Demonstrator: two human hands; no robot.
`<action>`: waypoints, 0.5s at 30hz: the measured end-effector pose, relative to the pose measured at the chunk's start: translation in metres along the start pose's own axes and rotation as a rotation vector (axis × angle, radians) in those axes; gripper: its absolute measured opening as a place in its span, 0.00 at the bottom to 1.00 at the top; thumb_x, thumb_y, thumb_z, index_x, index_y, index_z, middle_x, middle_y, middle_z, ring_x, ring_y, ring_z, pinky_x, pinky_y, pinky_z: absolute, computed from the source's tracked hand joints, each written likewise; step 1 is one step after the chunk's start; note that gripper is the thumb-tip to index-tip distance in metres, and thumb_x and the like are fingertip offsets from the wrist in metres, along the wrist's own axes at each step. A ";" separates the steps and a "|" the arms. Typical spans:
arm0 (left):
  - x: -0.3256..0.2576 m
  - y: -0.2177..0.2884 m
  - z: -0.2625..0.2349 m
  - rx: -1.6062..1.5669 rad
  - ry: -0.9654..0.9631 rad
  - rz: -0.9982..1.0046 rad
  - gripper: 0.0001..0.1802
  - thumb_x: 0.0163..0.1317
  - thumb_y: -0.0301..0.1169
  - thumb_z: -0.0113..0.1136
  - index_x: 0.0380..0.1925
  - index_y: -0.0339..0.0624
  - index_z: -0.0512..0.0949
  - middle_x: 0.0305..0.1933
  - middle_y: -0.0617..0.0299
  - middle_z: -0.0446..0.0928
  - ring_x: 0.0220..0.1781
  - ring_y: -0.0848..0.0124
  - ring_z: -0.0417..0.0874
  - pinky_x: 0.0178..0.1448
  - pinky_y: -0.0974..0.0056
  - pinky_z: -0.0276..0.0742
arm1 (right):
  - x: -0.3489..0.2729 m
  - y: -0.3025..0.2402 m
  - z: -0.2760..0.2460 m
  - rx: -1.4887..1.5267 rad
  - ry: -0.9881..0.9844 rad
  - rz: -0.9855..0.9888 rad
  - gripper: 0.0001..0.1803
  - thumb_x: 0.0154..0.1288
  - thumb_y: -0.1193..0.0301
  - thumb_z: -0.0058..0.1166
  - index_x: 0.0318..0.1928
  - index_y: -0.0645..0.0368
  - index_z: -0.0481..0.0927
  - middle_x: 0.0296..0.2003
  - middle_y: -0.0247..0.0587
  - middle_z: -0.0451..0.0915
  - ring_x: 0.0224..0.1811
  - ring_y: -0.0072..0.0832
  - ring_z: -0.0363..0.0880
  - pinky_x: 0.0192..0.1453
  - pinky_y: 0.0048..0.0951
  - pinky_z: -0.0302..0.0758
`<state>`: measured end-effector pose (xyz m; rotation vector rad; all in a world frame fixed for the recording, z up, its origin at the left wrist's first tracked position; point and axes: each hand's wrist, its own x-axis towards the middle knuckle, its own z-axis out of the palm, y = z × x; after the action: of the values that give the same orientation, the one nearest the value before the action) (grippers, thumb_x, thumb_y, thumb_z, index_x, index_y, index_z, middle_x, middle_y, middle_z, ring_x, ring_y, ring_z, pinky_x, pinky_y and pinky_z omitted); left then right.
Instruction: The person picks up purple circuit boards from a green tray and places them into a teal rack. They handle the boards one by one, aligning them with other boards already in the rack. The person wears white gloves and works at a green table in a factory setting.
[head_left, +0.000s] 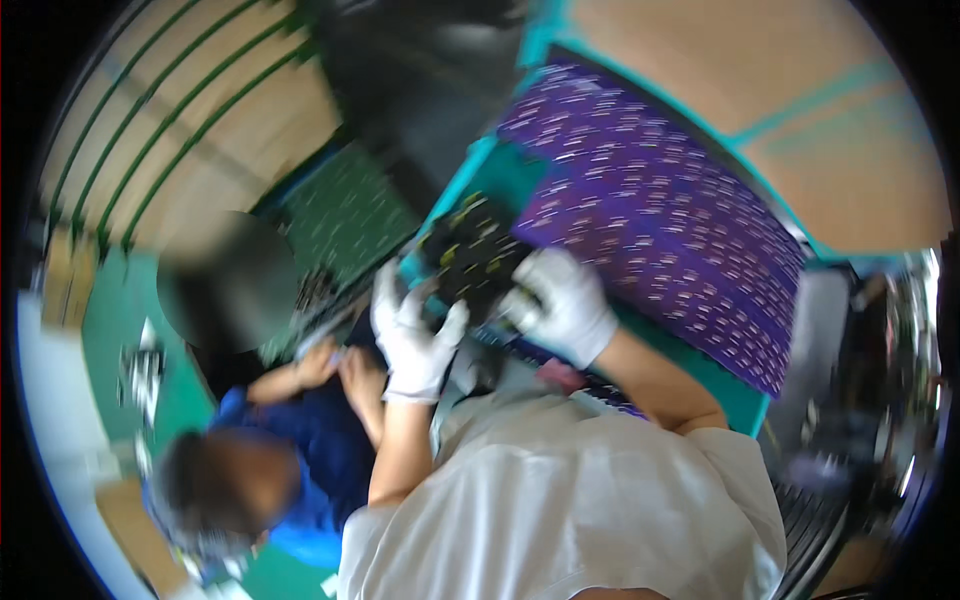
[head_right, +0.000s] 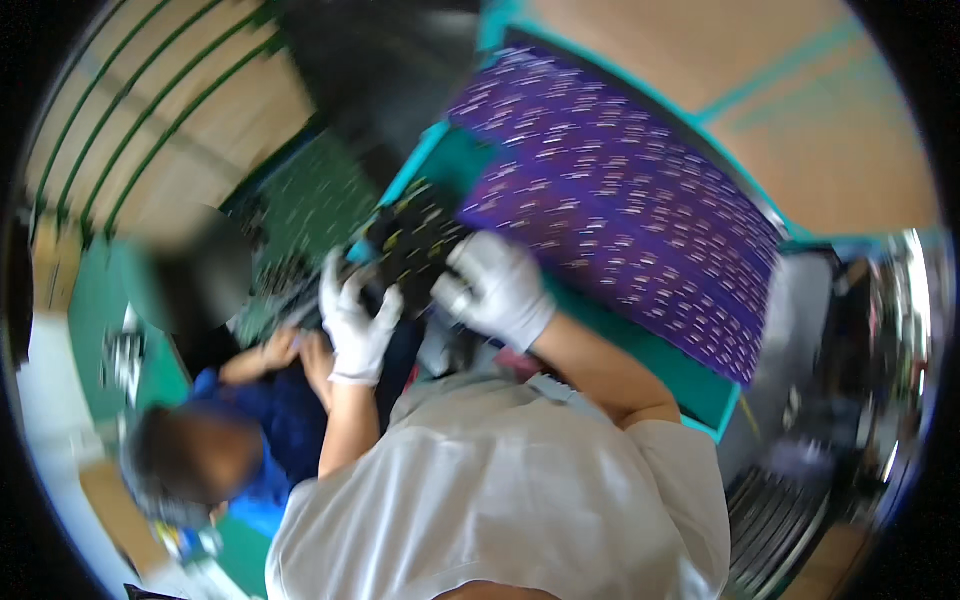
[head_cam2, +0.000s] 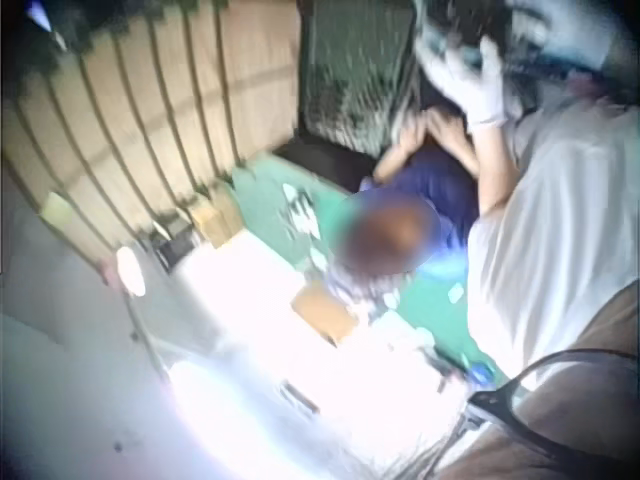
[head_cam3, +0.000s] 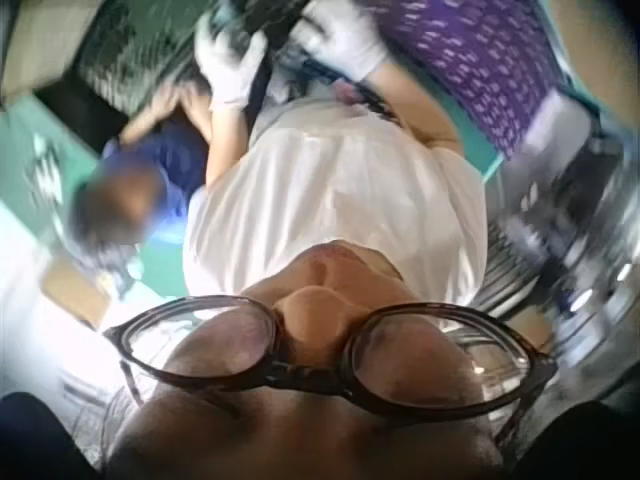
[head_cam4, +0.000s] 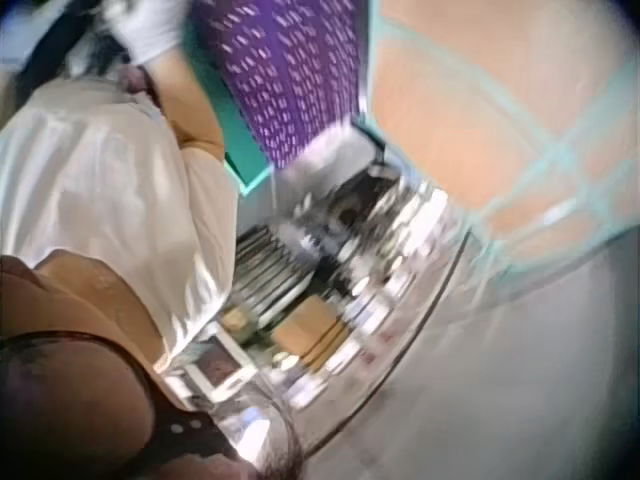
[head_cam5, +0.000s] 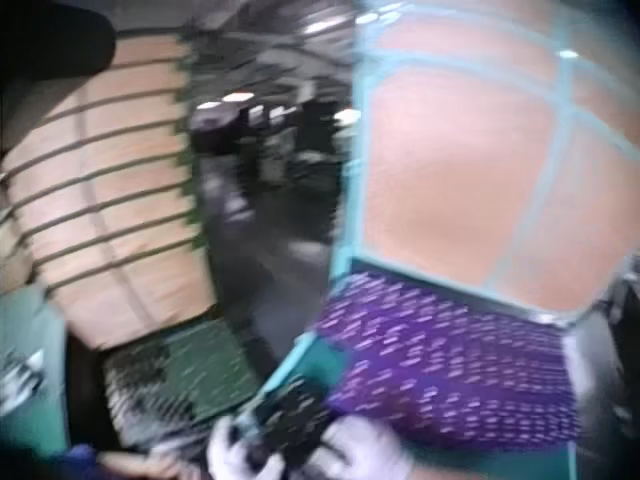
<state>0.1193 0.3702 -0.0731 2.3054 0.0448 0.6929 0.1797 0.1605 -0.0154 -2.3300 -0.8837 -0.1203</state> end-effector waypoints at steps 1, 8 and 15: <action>0.010 0.004 0.003 0.079 -0.092 0.079 0.28 0.49 0.36 0.70 0.51 0.36 0.78 0.67 0.37 0.63 0.66 0.44 0.67 0.70 0.50 0.61 | -0.014 -0.008 -0.006 -0.095 -0.017 -0.048 0.21 0.57 0.54 0.59 0.43 0.57 0.80 0.38 0.47 0.78 0.41 0.43 0.79 0.42 0.43 0.75; 0.003 -0.046 0.047 -0.076 0.015 0.310 0.32 0.63 0.44 0.59 0.59 0.31 0.70 0.70 0.36 0.58 0.68 0.44 0.65 0.68 0.43 0.62 | -0.045 0.030 0.087 -0.198 0.205 -0.075 0.32 0.49 0.44 0.59 0.44 0.59 0.77 0.58 0.53 0.69 0.70 0.53 0.56 0.72 0.64 0.46; 0.004 0.021 0.037 0.107 0.189 0.633 0.33 0.58 0.45 0.68 0.57 0.37 0.71 0.65 0.29 0.61 0.64 0.31 0.65 0.62 0.31 0.64 | -0.044 0.025 0.072 -0.282 0.244 -0.203 0.17 0.45 0.55 0.60 0.19 0.56 0.75 0.26 0.47 0.75 0.32 0.45 0.77 0.35 0.49 0.70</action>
<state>0.1377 0.3321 -0.0794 2.3494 -0.5958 1.2449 0.1517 0.1634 -0.0988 -2.4045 -1.0292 -0.6375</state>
